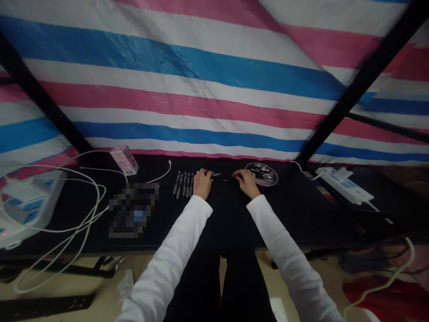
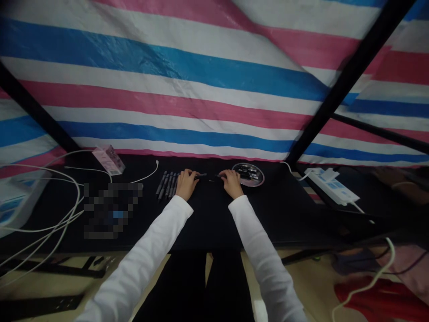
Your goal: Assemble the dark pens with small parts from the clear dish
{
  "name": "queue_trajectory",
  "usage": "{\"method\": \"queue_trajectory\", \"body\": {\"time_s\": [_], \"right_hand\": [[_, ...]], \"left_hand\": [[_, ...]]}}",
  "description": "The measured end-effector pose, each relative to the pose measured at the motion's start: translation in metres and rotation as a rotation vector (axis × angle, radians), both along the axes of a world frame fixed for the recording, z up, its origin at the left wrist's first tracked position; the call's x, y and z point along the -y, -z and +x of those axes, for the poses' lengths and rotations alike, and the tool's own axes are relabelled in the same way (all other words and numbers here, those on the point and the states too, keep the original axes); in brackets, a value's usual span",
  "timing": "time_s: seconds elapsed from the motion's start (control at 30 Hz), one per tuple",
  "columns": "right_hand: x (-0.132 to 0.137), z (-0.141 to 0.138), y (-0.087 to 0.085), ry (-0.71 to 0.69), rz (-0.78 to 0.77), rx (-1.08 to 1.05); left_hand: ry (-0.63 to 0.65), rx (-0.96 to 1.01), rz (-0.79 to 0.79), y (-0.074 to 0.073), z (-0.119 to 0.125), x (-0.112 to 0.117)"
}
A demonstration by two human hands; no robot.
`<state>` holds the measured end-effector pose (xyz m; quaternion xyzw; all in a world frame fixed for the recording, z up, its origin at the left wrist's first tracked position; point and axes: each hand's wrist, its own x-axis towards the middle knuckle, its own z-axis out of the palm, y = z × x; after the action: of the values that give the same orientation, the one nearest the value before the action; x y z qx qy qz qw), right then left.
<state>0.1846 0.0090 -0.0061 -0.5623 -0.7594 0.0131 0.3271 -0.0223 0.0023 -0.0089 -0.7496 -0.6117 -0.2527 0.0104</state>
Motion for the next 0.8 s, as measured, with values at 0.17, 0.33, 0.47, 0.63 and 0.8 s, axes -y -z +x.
{"method": "queue_trajectory", "body": {"time_s": [0.17, 0.33, 0.47, 0.63, 0.8], "right_hand": [[0.002, 0.041, -0.018, 0.148, 0.069, -0.211], [0.006, 0.077, -0.024, 0.382, 0.055, -0.139], [0.008, 0.081, -0.021, 0.434, 0.029, -0.001], [0.005, 0.07, -0.022, 0.393, 0.101, 0.008], [0.0, 0.041, -0.018, 0.117, 0.197, -0.127]], "left_hand": [[0.032, 0.03, 0.015, 0.005, 0.002, -0.005], [0.079, 0.028, -0.016, 0.009, 0.004, -0.008], [0.088, 0.048, -0.016, 0.008, 0.004, -0.007], [0.13, 0.068, -0.066, 0.007, 0.004, -0.008], [0.142, 0.091, -0.025, 0.005, 0.004, -0.006]]}}
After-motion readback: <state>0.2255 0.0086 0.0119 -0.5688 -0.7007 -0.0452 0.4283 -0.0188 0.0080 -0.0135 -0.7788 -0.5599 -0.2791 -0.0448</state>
